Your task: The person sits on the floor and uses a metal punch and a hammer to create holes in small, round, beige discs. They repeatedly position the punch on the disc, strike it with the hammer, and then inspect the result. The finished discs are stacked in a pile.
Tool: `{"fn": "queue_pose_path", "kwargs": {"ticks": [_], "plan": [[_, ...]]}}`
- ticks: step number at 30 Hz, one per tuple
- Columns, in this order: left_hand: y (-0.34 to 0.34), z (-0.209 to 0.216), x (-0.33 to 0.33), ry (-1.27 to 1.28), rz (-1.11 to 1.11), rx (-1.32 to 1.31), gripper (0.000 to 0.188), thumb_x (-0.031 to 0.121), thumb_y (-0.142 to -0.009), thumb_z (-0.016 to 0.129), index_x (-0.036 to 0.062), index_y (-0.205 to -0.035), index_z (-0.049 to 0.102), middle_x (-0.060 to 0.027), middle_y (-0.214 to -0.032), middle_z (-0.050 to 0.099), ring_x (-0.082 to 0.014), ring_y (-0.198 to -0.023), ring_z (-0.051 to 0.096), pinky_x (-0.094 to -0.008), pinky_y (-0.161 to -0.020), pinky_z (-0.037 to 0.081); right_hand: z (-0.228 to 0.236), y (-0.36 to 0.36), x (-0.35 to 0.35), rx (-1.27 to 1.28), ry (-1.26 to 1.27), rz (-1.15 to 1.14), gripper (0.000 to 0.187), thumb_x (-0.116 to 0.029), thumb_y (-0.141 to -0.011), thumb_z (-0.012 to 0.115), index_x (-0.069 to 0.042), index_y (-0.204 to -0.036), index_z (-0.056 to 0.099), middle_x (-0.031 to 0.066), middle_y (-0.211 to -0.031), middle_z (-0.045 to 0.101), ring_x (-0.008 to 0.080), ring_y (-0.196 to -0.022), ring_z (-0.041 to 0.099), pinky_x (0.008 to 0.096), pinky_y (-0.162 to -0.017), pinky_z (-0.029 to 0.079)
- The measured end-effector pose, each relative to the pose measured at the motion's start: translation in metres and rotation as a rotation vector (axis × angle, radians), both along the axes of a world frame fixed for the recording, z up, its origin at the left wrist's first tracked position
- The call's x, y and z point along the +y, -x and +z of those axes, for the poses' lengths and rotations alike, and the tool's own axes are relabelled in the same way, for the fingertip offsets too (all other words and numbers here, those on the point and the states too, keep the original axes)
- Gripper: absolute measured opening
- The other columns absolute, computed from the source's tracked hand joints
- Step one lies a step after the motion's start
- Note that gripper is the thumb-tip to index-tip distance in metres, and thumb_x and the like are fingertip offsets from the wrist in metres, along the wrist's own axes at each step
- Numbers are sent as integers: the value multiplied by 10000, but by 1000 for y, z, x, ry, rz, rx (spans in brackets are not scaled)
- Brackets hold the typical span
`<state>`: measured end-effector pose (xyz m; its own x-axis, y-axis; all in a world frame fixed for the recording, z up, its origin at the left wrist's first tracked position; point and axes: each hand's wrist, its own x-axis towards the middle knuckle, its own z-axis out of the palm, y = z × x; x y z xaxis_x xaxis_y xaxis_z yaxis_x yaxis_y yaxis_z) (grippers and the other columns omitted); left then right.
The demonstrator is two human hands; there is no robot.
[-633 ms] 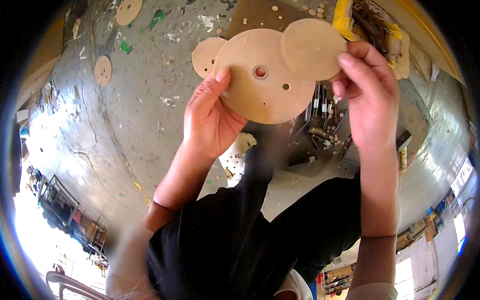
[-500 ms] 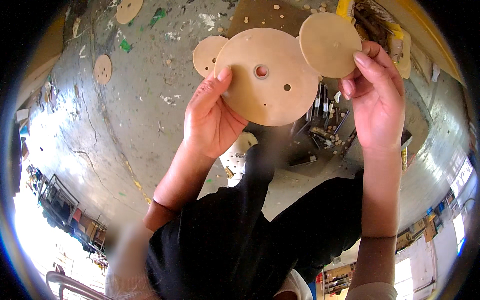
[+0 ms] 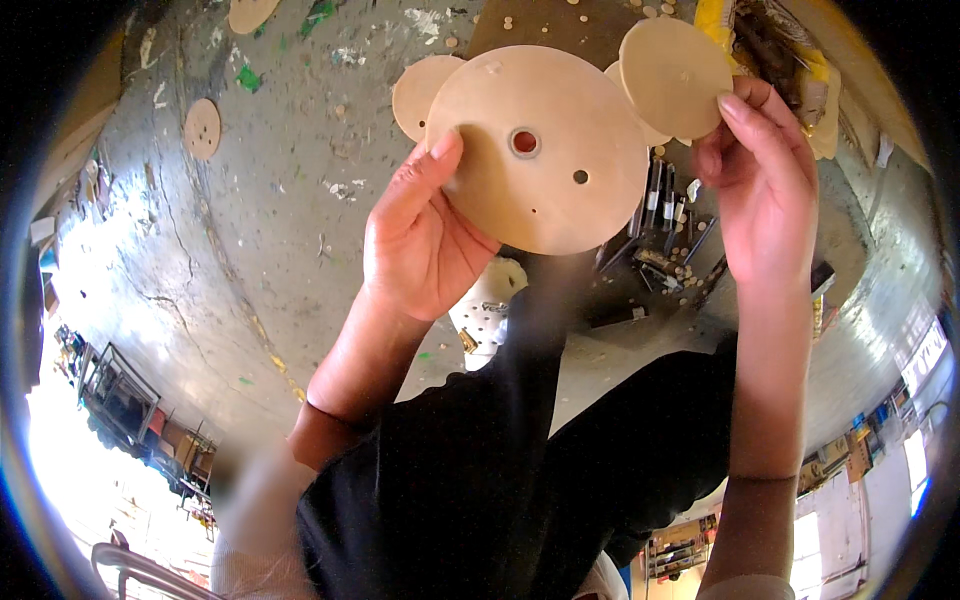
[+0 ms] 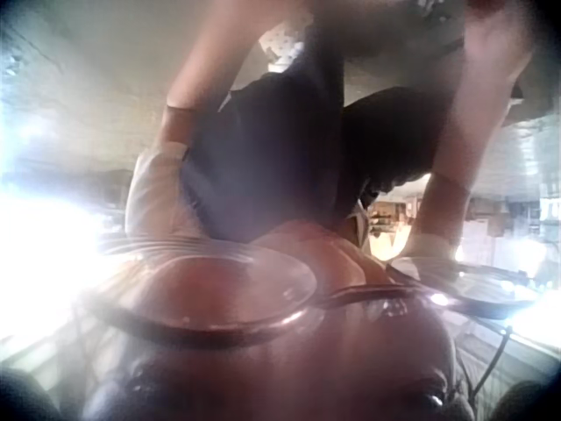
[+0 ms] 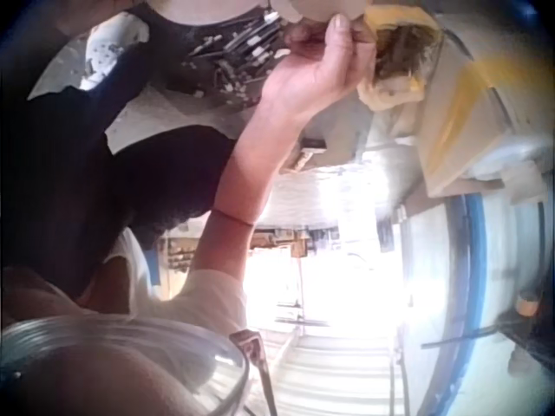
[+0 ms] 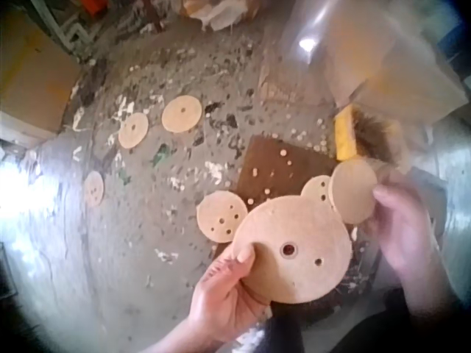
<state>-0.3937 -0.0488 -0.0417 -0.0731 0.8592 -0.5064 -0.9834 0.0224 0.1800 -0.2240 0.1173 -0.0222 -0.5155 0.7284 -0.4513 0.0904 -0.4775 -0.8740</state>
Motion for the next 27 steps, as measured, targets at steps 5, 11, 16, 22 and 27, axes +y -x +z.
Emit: {"fn": "queue_pose_path", "kwargs": {"ticks": [5, 11, 16, 22, 27], "plan": [[3, -3, -7, 63, 20, -53, 394, 248, -953, 434, -6, -1255, 431, -121, -1201, 546, -227, -1106, 554, -388, -934, 469, -28, -3, 5, -3, 82, -8, 162, -148, -872, 544, -9, -955, 556, 29, -704, 523, 102, -603, 457, 232, -549, 327], [0, -5, -4, 126, -32, -44, 394, 255, -952, 439, 2, -1254, 436, -114, -1198, 549, -224, -1098, 556, -390, -928, 464, -27, -13, 11, -130, 93, 102, 221, -170, -893, 519, -12, -1048, 527, 0, -760, 499, 90, -625, 425, 225, -577, 322], [-10, -12, 8, 104, -145, -3, 473, 269, -946, 434, 4, -1327, 347, -145, -1288, 484, -279, -1189, 490, -453, -985, 419, -5, -38, 18, -226, 16, 173, 141, -169, -884, 535, -45, -950, 513, -10, -755, 489, 87, -624, 442, 226, -568, 337], [-41, 2, 33, 79, -298, 45, 368, 234, -948, 445, -17, -1216, 471, -114, -1149, 578, -219, -1071, 570, -385, -908, 478, 14, -109, 19, -417, 48, 212, 98, -149, -874, 565, -61, -870, 523, -22, -706, 506, 61, -605, 462, 206, -550, 355], [-81, 13, 44, 131, -405, 124, 358, 219, -946, 441, -14, -1215, 477, -99, -1138, 585, -210, -1050, 579, -370, -888, 484, 11, -178, 14, -422, 110, 283, 93, -148, -875, 553, -69, -877, 505, -22, -729, 485, 67, -629, 467, 212, -560, 363]]}}
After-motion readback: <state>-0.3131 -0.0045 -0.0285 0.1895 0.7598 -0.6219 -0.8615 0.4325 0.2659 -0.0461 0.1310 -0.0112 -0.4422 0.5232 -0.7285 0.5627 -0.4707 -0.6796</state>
